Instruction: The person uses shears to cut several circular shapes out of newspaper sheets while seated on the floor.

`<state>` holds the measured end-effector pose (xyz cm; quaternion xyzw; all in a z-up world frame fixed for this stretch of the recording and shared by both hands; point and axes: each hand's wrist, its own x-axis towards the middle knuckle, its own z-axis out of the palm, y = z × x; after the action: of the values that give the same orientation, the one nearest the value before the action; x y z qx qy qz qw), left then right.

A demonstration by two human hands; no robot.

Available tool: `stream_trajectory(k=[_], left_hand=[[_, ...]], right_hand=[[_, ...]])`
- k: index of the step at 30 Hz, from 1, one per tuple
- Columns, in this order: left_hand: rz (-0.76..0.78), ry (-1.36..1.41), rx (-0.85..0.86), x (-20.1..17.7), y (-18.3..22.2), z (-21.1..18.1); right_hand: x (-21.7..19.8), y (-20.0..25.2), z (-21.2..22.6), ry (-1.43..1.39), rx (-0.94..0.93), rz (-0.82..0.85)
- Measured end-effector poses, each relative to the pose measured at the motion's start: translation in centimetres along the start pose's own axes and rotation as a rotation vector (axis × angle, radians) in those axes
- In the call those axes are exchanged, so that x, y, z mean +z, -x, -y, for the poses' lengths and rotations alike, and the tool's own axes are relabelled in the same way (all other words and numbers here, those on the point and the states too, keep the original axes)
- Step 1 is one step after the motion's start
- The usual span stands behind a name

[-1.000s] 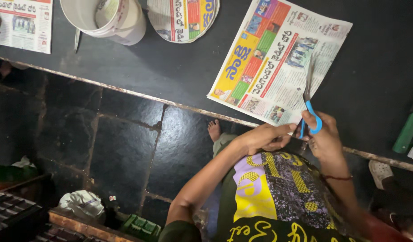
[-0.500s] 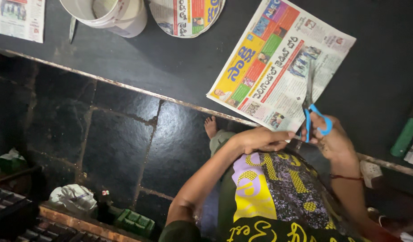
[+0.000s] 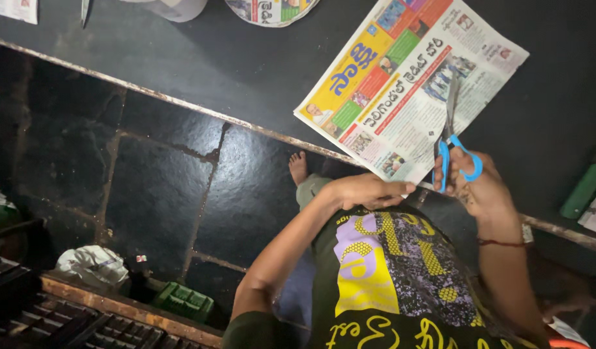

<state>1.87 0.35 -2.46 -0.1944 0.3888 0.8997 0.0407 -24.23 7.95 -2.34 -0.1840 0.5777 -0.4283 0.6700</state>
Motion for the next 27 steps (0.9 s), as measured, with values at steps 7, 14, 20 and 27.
stream_trajectory(k=[7,14,20,27], left_hand=[[0.015,0.033,0.010,-0.3,0.5,0.6],[-0.032,0.028,0.002,-0.7,1.4,0.9],[0.002,0.065,-0.030,-1.7,2.2,0.9],[0.021,0.101,-0.062,-2.4,3.0,0.6]], right_hand=[[0.3,-0.6,-0.7,0.095,0.021,-0.064],[0.9,-0.7,0.1,0.244,0.006,-0.071],[1.6,-1.4,0.1,0.170,0.035,-0.040],[2.0,-1.6,0.3,0.217,0.011,-0.004]])
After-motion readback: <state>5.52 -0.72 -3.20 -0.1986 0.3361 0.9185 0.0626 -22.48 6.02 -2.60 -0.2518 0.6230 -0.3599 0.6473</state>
